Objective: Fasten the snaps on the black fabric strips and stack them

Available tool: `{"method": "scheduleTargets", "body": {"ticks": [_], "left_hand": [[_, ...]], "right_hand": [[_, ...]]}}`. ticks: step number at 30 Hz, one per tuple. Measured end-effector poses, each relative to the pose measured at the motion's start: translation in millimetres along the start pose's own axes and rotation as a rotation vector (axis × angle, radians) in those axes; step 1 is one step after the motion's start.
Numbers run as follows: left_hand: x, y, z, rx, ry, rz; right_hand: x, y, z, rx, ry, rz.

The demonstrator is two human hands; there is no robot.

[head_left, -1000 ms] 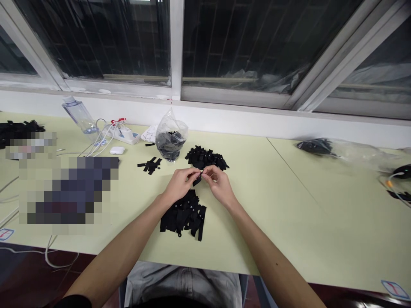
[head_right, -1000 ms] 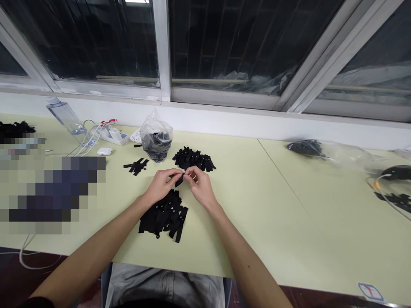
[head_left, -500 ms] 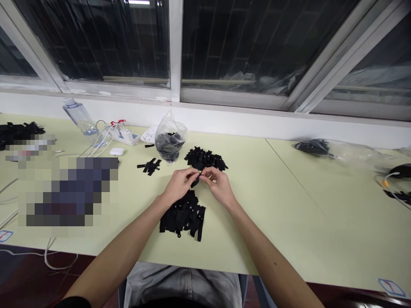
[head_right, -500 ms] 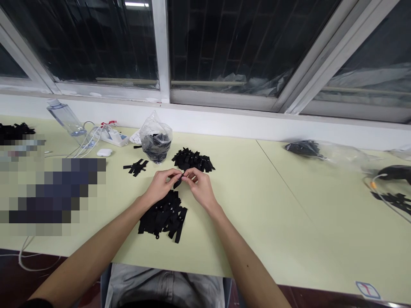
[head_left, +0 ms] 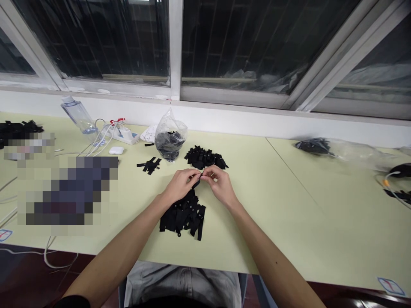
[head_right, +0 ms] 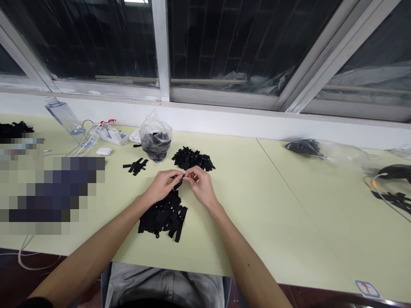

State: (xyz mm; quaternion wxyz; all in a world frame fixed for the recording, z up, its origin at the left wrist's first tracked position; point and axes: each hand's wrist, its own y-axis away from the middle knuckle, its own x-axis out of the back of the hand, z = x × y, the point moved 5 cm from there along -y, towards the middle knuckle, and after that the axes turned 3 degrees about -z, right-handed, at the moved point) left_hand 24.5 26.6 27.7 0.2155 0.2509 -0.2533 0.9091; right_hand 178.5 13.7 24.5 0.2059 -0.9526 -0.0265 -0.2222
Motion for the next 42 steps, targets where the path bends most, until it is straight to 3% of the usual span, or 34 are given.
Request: {"method": "scheduleTargets", "body": {"ticks": [25,34,38,42], "left_hand": [[-8.1,0,-11,0.133,0.265,0.065],[-12.3,-4,-26,0.152,0.466,0.085],[-4.5,-3,-35,0.196,0.425,0.181],[2.4,0,-38,0.174,0.184,0.190]], "right_hand": [[-3,4,-15,0.174,0.218,-0.019],[-4,4,-12,0.121,0.195,-0.012],[1,2,-8,0.104,0.177,0.011],[3,0,6,0.020,0.190,-0.025]]}}
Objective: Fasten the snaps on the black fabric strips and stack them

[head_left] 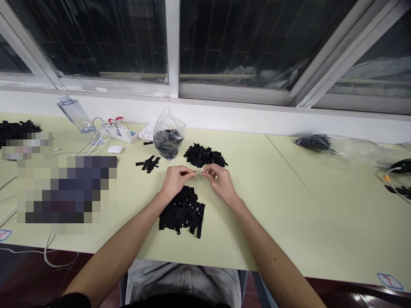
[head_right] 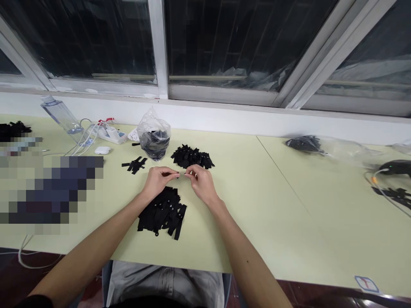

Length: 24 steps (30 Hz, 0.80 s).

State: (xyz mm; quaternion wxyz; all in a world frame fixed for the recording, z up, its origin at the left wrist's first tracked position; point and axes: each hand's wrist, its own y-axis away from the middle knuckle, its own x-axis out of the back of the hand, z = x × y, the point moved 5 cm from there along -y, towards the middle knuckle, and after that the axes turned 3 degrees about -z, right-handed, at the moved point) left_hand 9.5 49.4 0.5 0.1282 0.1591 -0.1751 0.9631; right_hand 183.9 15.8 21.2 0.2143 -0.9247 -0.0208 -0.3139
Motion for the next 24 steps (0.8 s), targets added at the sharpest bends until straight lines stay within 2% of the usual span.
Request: {"method": "scheduleTargets", "body": {"ticks": [5,9,11,18,24], "left_hand": [[-4.8,3,4,-0.125,-0.293,-0.128],[-11.1,6,6,-0.196,-0.378,-0.266],[-12.2,7,7,-0.212,-0.404,-0.291],[-8.9,5,4,-0.183,-0.380,-0.267],[1.5,0,1,-0.158,-0.291,-0.142]], "right_hand": [[-12,2,16,-0.064,0.092,-0.160],[-16,3,16,-0.047,0.114,-0.190],[-16,3,15,-0.041,0.117,-0.191],[-15,1,16,-0.034,0.139,-0.182],[-17,2,15,0.007,0.099,-0.182]]}}
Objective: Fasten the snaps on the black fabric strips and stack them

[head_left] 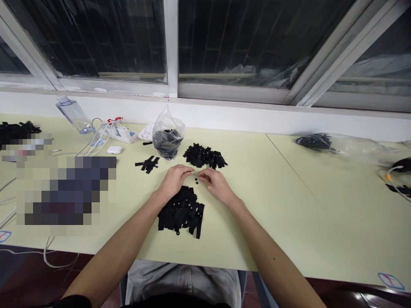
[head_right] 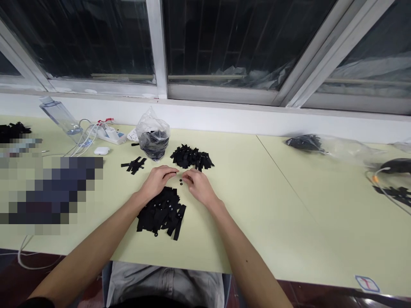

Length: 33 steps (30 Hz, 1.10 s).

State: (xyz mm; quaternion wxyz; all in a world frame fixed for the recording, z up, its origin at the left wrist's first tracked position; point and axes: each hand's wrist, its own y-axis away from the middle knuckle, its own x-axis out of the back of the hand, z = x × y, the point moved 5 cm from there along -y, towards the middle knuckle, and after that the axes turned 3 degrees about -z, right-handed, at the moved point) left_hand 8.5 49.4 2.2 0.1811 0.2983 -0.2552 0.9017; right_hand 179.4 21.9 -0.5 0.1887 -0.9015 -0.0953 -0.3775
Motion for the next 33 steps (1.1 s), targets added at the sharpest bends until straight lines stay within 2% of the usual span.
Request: {"method": "scheduleTargets", "body": {"ticks": [8,14,17,21,24,33], "left_hand": [[4.6,-2,6,0.050,0.137,0.083],[0.8,-2,8,0.072,0.283,0.076],[-1.9,-2,6,0.076,0.338,0.066],[-1.5,-2,7,0.048,0.366,0.080],[-0.5,-2,9,0.019,0.352,0.085],[-2.1,-2,18,-0.030,0.347,0.044]], "right_hand": [[-9,-1,-1,0.031,0.054,-0.018],[-6,-2,0,0.014,0.046,0.022],[-2,-2,3,-0.049,-0.087,0.081],[2,-2,7,-0.152,-0.378,0.183],[3,-2,5,-0.179,-0.550,0.231],[7,-3,-10,-0.137,-0.719,0.240]]}}
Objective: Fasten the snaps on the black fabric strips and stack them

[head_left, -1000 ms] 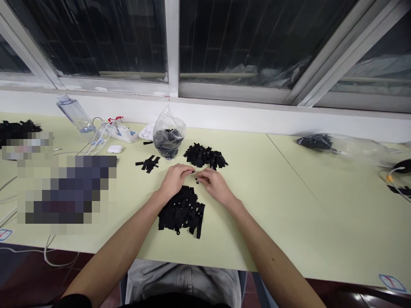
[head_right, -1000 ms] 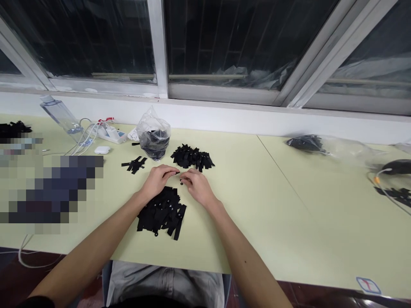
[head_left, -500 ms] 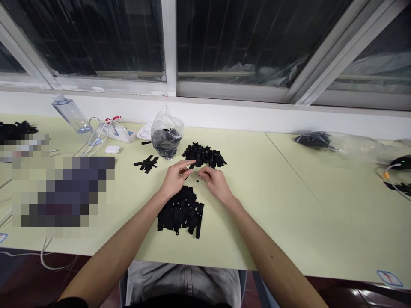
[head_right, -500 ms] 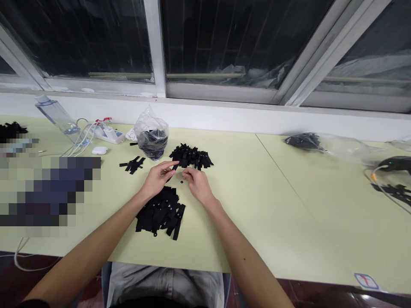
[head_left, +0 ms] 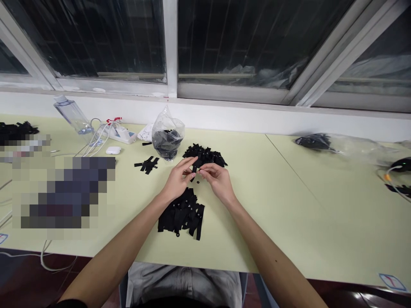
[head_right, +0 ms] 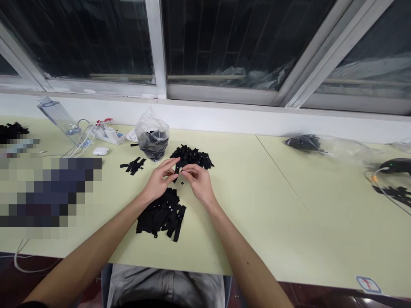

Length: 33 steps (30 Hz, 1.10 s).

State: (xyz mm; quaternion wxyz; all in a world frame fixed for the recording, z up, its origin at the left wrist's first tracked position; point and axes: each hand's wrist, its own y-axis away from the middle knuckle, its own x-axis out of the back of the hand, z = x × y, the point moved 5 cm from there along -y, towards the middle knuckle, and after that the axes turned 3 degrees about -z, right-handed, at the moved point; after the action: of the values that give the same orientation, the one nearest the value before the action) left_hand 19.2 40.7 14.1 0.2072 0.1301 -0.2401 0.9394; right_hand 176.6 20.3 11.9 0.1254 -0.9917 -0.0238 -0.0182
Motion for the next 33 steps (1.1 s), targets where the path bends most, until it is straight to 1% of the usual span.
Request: {"method": "scheduleTargets", "body": {"ticks": [5,8,14,20,28,30,33], "left_hand": [[-1.6,1,7,-0.026,-0.046,-0.020],[-4.0,2,10,-0.049,-0.075,-0.040],[-9.3,5,13,-0.073,-0.102,-0.061],[-10.6,5,13,-0.065,-0.095,-0.076],[-12.5,6,12,-0.071,-0.093,-0.079],[-13.1,6,13,-0.069,-0.097,-0.084],[-13.3,6,15,-0.068,-0.111,-0.095]], "right_hand": [[5,0,-3,0.068,-0.006,0.062],[7,-1,-1,0.076,-0.002,0.082],[7,-2,9,-0.014,-0.118,0.059],[6,-2,12,-0.069,-0.136,0.051],[7,-3,14,-0.106,-0.149,0.107],[6,-2,15,-0.121,-0.151,0.093],[2,-2,16,-0.138,-0.153,0.041]]}}
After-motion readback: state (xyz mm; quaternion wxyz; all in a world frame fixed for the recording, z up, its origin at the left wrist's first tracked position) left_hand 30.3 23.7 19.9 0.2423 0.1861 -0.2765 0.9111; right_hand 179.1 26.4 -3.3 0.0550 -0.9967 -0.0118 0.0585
